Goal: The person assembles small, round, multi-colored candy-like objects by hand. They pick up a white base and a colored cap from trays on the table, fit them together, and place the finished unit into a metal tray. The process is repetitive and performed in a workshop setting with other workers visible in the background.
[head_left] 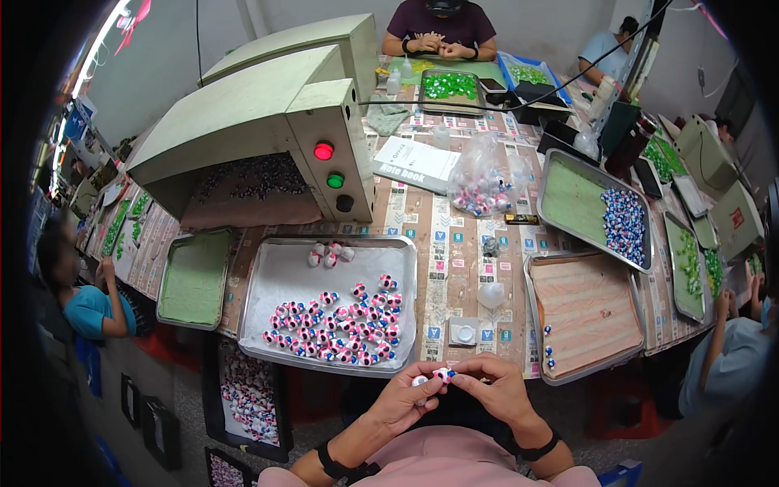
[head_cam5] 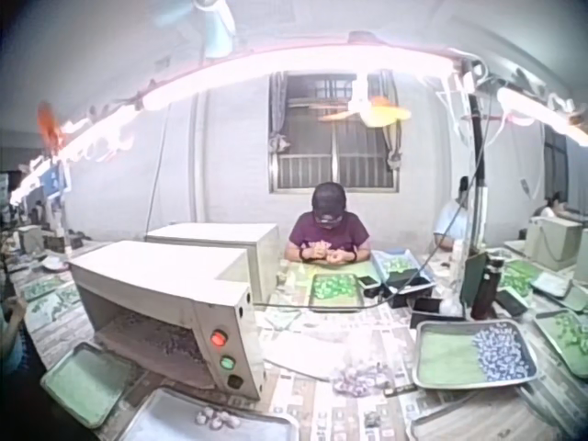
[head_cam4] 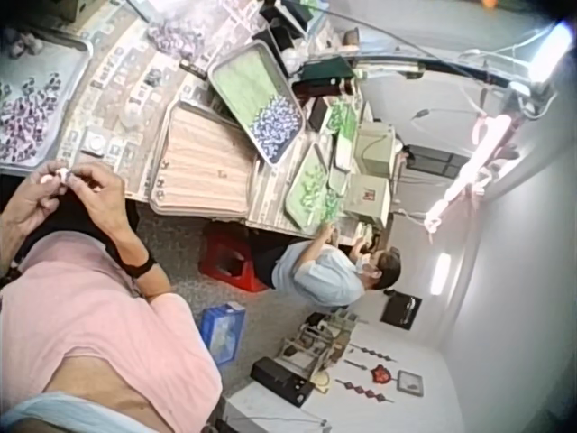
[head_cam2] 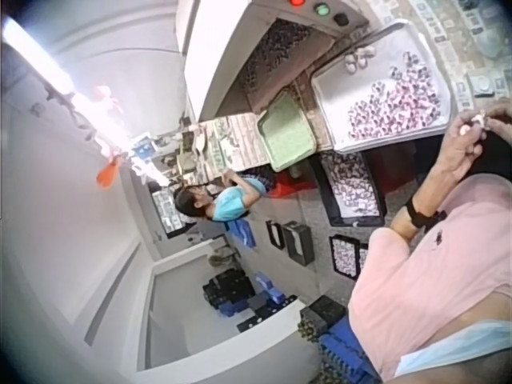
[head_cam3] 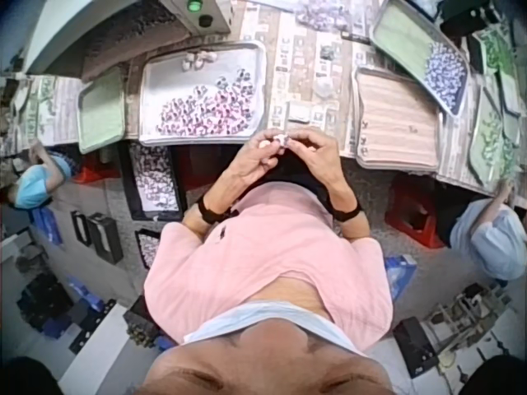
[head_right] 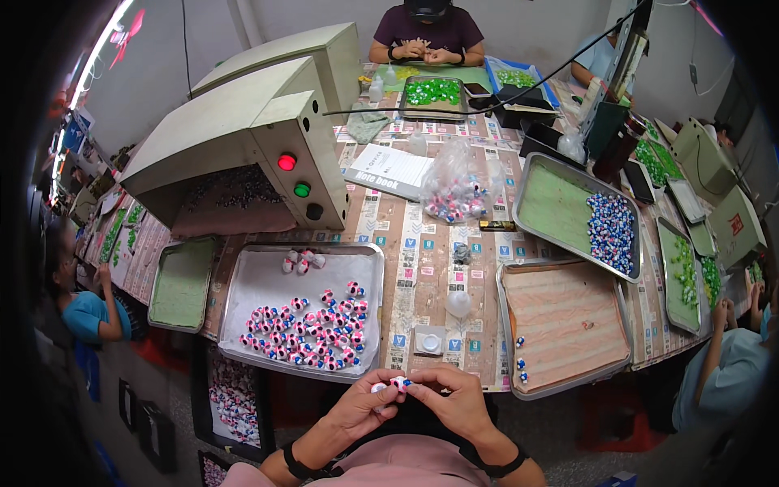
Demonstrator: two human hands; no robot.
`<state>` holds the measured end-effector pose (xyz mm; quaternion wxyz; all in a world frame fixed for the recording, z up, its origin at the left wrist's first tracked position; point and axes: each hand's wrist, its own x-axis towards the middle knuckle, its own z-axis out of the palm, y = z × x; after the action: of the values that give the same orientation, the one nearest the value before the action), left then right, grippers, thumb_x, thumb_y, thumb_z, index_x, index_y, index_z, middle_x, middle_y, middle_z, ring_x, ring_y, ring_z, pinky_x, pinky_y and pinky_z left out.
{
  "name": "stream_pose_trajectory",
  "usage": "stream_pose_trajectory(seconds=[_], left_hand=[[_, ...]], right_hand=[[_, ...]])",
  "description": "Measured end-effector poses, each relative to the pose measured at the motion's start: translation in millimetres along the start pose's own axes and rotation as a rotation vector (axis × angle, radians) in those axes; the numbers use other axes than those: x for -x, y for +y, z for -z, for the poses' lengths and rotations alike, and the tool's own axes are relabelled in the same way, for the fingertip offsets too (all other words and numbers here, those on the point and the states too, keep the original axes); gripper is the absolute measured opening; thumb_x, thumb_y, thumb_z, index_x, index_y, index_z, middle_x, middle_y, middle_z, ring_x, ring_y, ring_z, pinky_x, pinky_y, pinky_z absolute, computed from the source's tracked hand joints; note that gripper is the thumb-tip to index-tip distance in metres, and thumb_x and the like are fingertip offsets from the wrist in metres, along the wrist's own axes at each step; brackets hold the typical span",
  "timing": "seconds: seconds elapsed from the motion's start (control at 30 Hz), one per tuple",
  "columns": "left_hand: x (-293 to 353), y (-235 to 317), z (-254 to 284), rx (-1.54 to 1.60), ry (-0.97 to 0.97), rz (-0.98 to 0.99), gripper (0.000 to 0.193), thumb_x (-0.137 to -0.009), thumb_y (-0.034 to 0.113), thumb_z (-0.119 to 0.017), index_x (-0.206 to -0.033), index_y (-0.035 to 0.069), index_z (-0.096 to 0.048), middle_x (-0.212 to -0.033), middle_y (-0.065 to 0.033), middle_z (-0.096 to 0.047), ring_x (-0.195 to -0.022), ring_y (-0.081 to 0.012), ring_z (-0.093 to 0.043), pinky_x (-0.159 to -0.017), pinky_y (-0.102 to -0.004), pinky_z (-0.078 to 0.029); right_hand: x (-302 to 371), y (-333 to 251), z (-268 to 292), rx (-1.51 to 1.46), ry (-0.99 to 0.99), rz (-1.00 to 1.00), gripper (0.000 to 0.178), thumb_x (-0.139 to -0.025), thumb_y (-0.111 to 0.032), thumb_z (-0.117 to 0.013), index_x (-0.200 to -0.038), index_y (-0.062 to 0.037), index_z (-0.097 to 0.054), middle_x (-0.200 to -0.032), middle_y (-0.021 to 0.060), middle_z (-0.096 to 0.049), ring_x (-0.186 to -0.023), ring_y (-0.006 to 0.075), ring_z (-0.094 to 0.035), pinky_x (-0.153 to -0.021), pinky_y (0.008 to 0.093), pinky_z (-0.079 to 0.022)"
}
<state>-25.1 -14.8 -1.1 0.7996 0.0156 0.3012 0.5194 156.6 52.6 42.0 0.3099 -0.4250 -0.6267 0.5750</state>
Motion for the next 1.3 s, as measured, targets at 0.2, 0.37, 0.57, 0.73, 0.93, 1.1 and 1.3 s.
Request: stream_pose_trajectory(seconds=[0.2, 0.37, 0.57, 0.73, 0.93, 1.1, 1.3], left_hand=[[1, 1, -1, -0.039, 0.018, -0.017, 0.028, -0.088, 0.002, -0.065, -0.116, 0.004, -0.059, -0.095, -0.0071, -0.063, -0.079, -0.0129, -0.06, -0.053, -0.0205, -0.042], [6, 7, 1, -0.081, 0.019, -0.022, 0.027, -0.091, 0.009, -0.062, -0.116, 0.001, -0.058, -0.091, -0.0051, -0.06, -0.071, -0.0099, -0.053, -0.05, -0.019, -0.04], [34, 73, 12, -0.286, 0.172, -0.285, 0.022, -0.095, 0.015, -0.06, -0.112, 0.002, -0.061, -0.071, 0.0021, -0.054, -0.054, -0.0041, -0.046, -0.044, -0.0182, -0.035], [73, 155, 62, -0.651, 0.72, -0.818, 0.02, -0.092, 0.017, -0.063, -0.107, 0.004, -0.065, -0.073, 0.0015, -0.059, -0.054, -0.0028, -0.047, -0.047, -0.0193, -0.038], [102, 205, 163, -1.552, 1.047, -0.961, 0.021, -0.087, 0.014, -0.061, -0.092, -0.005, -0.067, -0.08, -0.0086, -0.067, -0.073, -0.0135, -0.06, -0.067, -0.0299, -0.047], [104, 198, 148, -1.629, 1.099, -0.818, 0.022, -0.083, 0.014, -0.059, -0.087, -0.007, -0.066, -0.078, -0.0192, -0.066, -0.075, -0.0246, -0.065, -0.073, -0.0352, -0.048], [97, 190, 145, -1.313, 0.992, -0.955, 0.02, -0.096, 0.019, -0.054, -0.09, 0.001, -0.061, -0.073, -0.004, -0.056, -0.058, -0.0129, -0.052, -0.053, -0.0269, -0.042]], right_hand=[[-2, -3, 0, -0.02, -0.034, 0.038, 0.015, -0.082, -0.008, -0.074, -0.095, -0.0037, -0.074, -0.091, 0.0091, -0.068, -0.08, 0.0135, -0.064, -0.068, 0.0238, -0.051], [-6, -6, -1, -0.027, -0.109, 0.031, 0.021, -0.08, -0.008, -0.075, -0.101, -0.0045, -0.073, -0.093, 0.0098, -0.068, -0.083, 0.014, -0.063, -0.069, 0.0245, -0.051], [-6, -11, -6, 0.113, -0.071, 0.164, 0.026, -0.08, -0.007, -0.074, -0.106, -0.0035, -0.07, -0.098, 0.0117, -0.067, -0.083, 0.0166, -0.064, -0.067, 0.0254, -0.052], [-1, 2, 17, 0.179, 0.077, 0.158, 0.019, -0.082, -0.003, -0.069, -0.101, -0.0009, -0.071, -0.094, 0.0111, -0.068, -0.079, 0.0168, -0.064, -0.067, 0.0263, -0.05], [6, 18, 67, 0.257, 0.436, 0.119, 0.013, -0.083, -0.002, -0.065, -0.095, 0.0012, -0.07, -0.087, 0.01, -0.067, -0.075, 0.0144, -0.061, -0.063, 0.0254, -0.046], [3, 20, 108, 0.365, 0.663, 0.059, 0.013, -0.083, 0.0, -0.063, -0.095, 0.0002, -0.069, -0.093, 0.0088, -0.065, -0.083, 0.0155, -0.061, -0.072, 0.0252, -0.047], [-1, 44, 126, 0.739, 0.511, 0.172, 0.022, -0.072, 0.002, -0.064, -0.093, -0.001, -0.069, -0.098, 0.0148, -0.066, -0.094, 0.0307, -0.059, -0.085, 0.0365, -0.047]])
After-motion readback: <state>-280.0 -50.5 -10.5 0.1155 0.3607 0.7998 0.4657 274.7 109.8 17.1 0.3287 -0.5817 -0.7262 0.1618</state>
